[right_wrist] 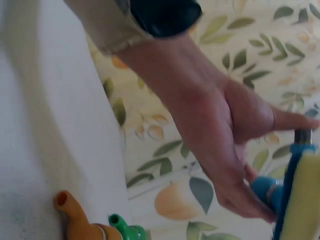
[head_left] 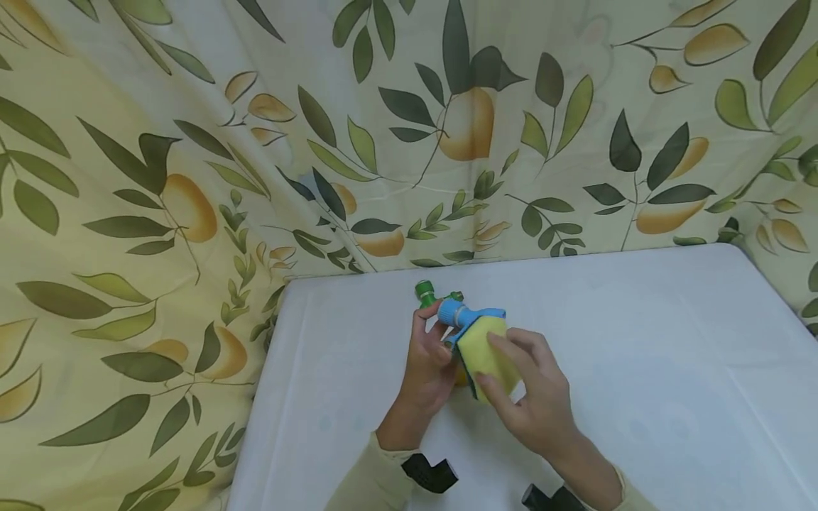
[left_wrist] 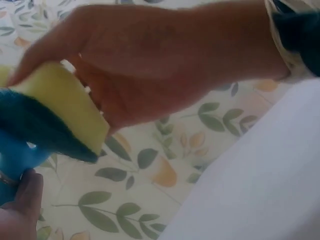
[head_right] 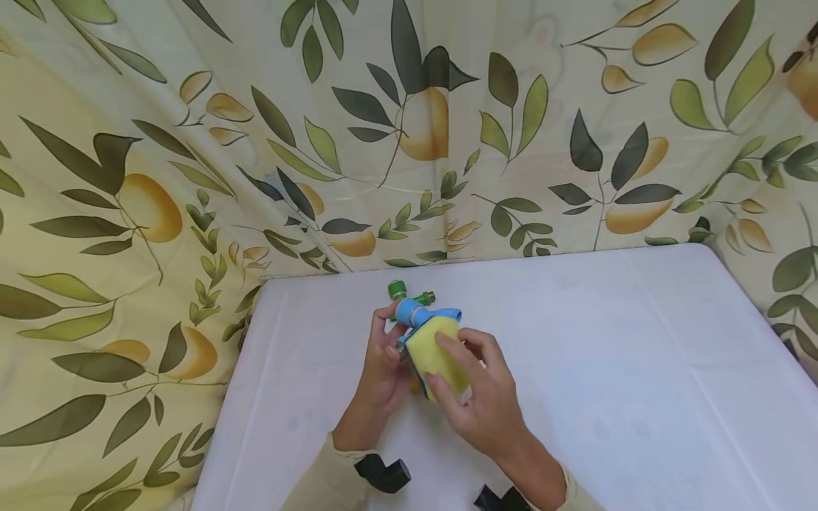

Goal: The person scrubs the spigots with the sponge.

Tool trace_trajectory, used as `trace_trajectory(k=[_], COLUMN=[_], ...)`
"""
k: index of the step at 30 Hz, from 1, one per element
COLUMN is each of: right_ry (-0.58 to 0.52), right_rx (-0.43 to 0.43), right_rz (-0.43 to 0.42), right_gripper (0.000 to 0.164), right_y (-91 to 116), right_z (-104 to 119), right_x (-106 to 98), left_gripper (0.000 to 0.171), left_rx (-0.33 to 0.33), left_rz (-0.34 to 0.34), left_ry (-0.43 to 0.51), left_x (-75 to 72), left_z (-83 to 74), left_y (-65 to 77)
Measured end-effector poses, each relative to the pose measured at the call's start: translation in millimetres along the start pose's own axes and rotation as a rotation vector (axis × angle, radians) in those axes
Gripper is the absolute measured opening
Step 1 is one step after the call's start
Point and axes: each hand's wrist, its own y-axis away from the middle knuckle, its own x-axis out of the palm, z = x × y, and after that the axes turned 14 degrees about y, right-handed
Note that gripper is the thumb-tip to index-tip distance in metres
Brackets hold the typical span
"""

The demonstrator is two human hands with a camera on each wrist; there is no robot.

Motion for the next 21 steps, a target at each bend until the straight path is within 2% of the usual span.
trace_trajectory(k=[4, 11, 18, 21], right_ry=[-0.006, -0.016, -0.039, -0.038], right_rx=[0.003, -0.045, -0.048, -0.046], right_rz=[0.019, 0.010, 0.016, 0.013], right_gripper=[0.053, 0.056, 0.054, 0.055], right_y=[0.1, -1.3, -1.1, -1.9], right_z=[3.8, 3.6, 4.5, 4.7], right_x=[1.2, 1.9, 0.1, -1.0], left_gripper=[0.095, 0.095, 0.097, 0.097], left_rx=[-0.002, 0.023, 0.054, 0.054], left_rz=[0.011, 0.051, 0.023, 0.035], left_ry=[-0.012, -0.021, -0.039, -0.041], left_x=[-0.2, -2.5, -1.4, -1.2], left_z=[1.4, 1.5, 0.4, 0.5], left_y=[0.4, 1.3, 2.8, 3.3])
